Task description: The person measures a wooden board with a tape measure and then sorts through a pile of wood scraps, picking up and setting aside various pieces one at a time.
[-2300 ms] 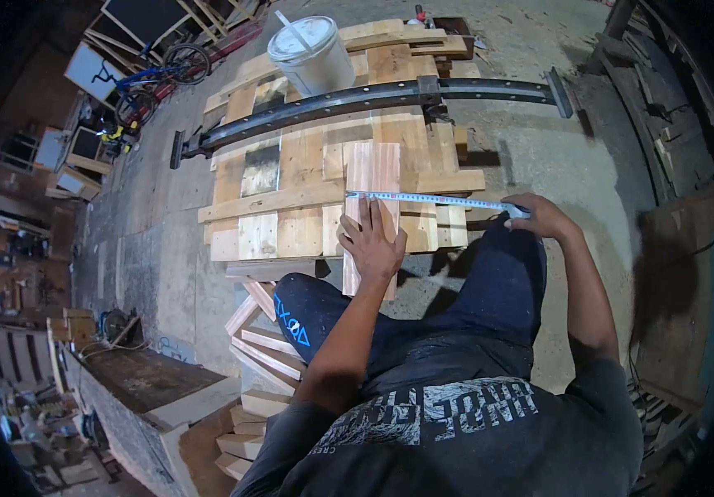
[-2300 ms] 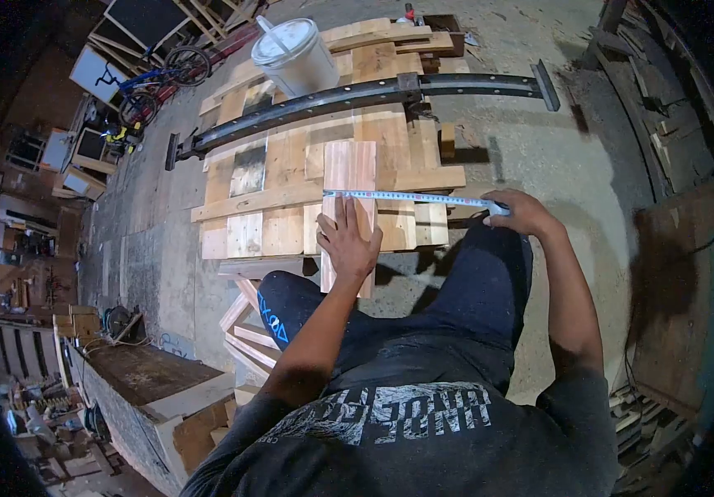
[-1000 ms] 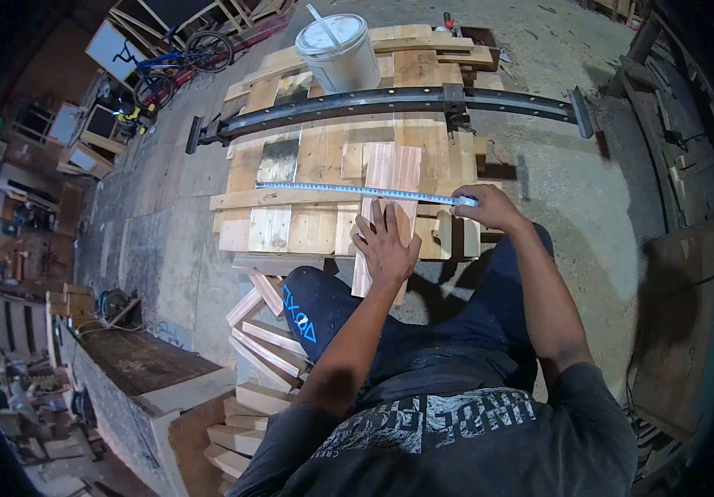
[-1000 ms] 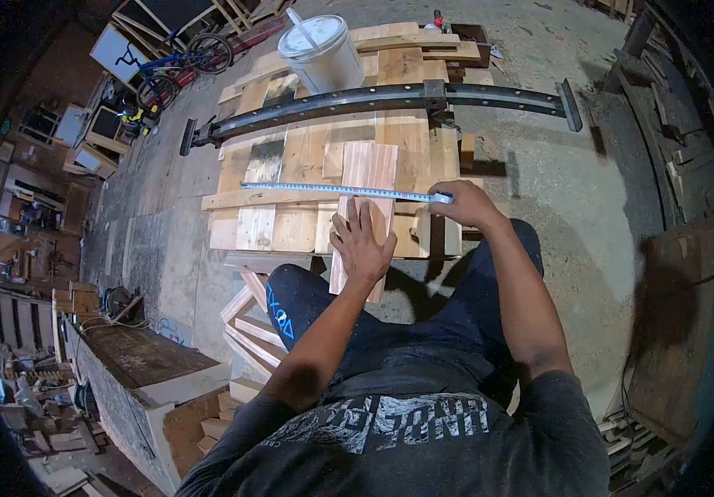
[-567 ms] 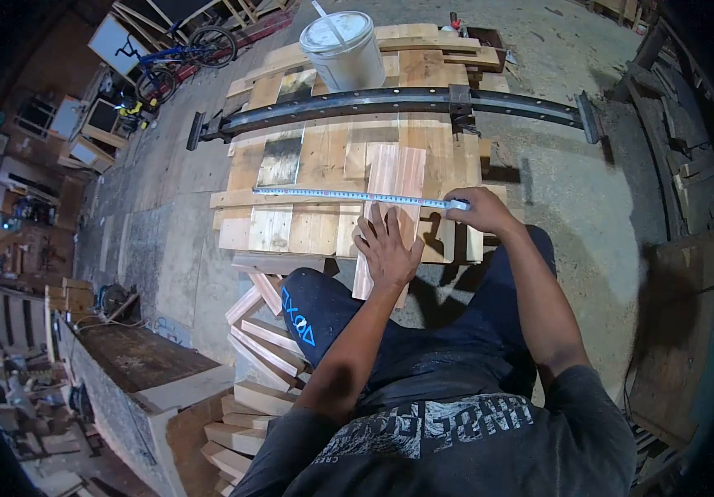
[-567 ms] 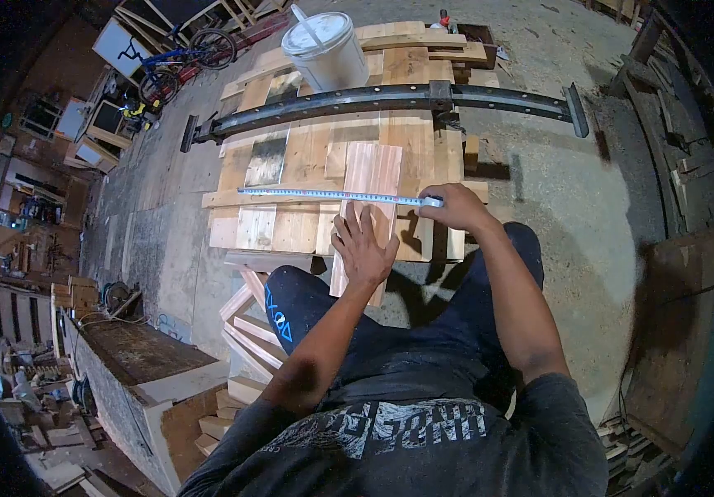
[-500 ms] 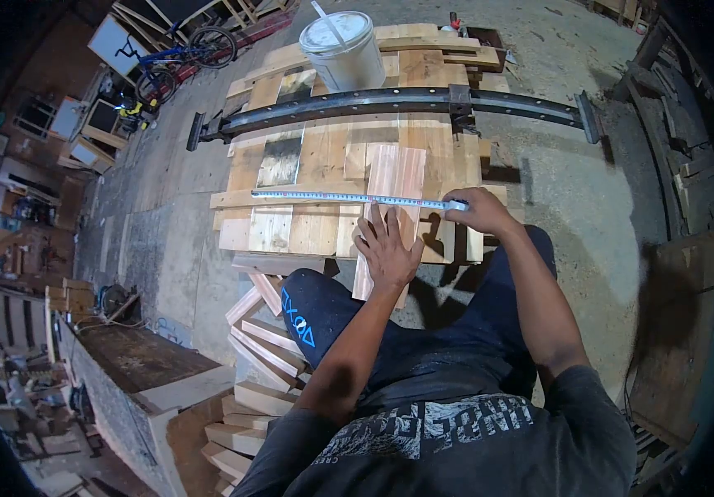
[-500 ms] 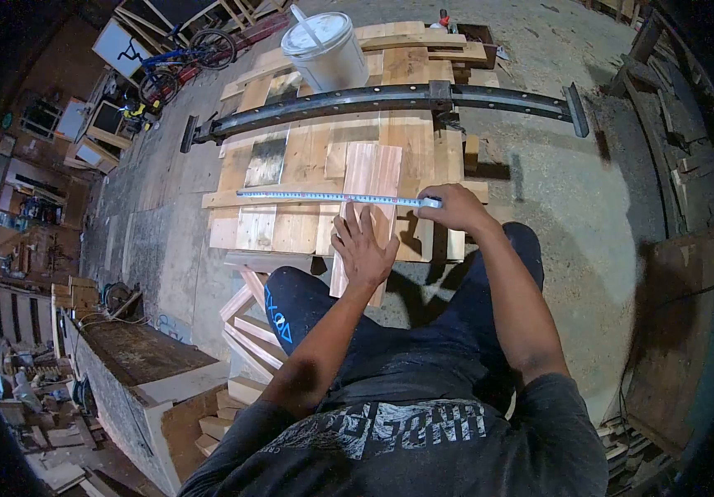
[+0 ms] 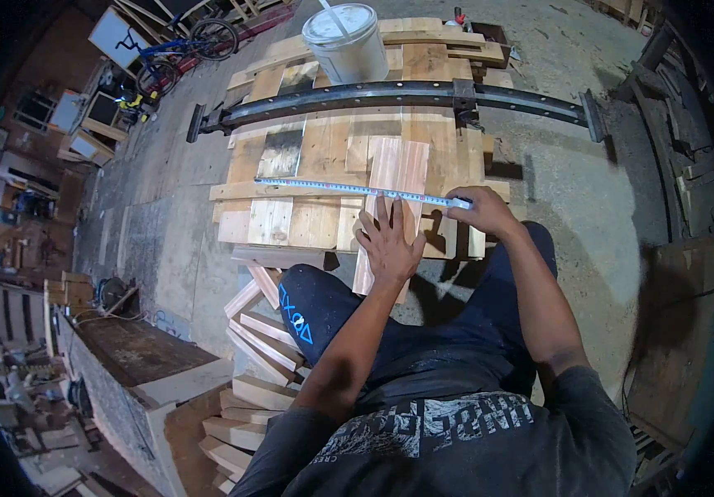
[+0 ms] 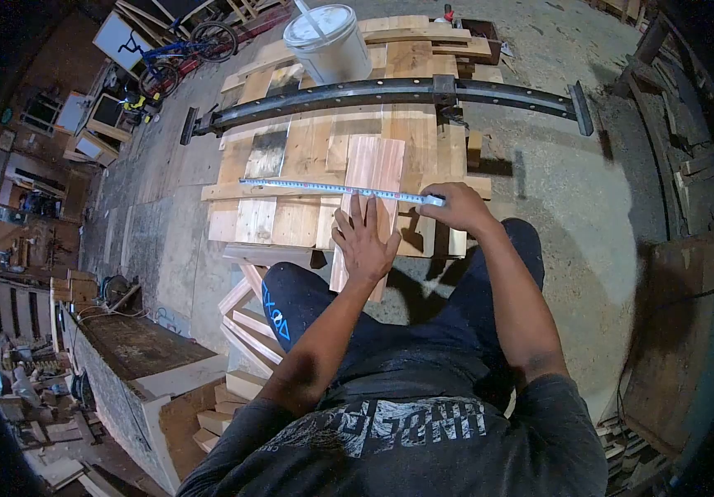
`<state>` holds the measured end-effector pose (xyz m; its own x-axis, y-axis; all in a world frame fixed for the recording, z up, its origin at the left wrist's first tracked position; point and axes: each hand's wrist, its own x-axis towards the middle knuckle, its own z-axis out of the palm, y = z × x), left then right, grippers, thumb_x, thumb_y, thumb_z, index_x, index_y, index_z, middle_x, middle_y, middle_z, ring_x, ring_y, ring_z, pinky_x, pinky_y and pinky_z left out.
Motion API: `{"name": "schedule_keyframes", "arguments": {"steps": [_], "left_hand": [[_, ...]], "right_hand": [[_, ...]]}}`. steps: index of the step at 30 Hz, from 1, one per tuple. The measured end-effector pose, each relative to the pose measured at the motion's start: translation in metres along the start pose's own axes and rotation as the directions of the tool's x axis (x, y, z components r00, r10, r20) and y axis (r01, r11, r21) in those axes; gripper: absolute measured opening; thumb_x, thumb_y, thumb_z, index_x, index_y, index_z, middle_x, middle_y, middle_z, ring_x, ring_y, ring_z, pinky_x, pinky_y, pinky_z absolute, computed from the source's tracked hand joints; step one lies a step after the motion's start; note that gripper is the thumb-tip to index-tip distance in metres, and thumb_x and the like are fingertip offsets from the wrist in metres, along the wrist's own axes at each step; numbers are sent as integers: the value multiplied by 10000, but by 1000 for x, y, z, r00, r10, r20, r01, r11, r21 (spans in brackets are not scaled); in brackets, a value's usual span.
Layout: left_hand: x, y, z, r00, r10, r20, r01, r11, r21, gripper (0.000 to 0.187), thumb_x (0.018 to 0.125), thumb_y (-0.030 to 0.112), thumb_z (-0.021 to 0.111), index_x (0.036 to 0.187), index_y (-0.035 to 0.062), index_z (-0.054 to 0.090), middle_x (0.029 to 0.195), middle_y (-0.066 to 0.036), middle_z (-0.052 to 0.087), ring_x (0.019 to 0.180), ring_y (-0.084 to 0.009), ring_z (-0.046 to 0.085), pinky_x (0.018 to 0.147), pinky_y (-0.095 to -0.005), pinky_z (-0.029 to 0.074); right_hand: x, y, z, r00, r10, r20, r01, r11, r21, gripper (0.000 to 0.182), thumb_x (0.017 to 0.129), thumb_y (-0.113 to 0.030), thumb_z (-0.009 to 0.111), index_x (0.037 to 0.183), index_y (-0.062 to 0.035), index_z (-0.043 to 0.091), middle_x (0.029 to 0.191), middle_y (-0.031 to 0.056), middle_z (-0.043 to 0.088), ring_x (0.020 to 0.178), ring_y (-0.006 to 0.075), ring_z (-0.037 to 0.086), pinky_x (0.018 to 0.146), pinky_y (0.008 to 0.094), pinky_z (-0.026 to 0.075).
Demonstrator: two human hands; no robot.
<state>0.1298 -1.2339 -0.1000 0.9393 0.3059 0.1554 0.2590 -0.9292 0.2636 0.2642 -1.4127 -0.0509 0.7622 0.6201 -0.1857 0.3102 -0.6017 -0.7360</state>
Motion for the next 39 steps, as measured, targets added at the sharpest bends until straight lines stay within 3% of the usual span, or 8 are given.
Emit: {"name": "schedule_keyframes", "arguments": {"steps": [23, 26, 39], "left_hand": [[1, 0, 2, 1000, 0, -29, 0, 1000, -9, 803, 788, 451, 579, 1466, 117, 309, 1544, -140, 176, 1305, -505, 214, 1027, -629, 190], [1, 0, 3, 1000, 0, -31, 0, 1000, -5, 802, 786, 453, 580, 1464, 117, 313, 1542, -139, 180, 1303, -503, 215, 1026, -627, 193], [1, 1, -1, 1000, -11, 4, 11, 1000, -3, 798, 796, 457, 554, 1474, 120, 302, 1551, -136, 177, 1316, -505, 208, 1043, -617, 179]], "right_hand": [[-19, 12, -5, 993, -47, -107, 34, 992, -120, 423, 737, -357, 715, 1052, -76, 693, 951, 173, 674, 894, 329, 637, 798, 396, 495], [-26, 9, -8, 992, 24, -121, -35, 995, -91, 437, 732, -365, 719, 1057, -74, 695, 974, 170, 673, 909, 322, 638, 805, 395, 495], [-30, 26, -7, 989, -24, -146, 10, 995, -96, 463, 713, -378, 723, 1064, -79, 694, 967, 160, 672, 895, 320, 638, 798, 394, 497]]}}
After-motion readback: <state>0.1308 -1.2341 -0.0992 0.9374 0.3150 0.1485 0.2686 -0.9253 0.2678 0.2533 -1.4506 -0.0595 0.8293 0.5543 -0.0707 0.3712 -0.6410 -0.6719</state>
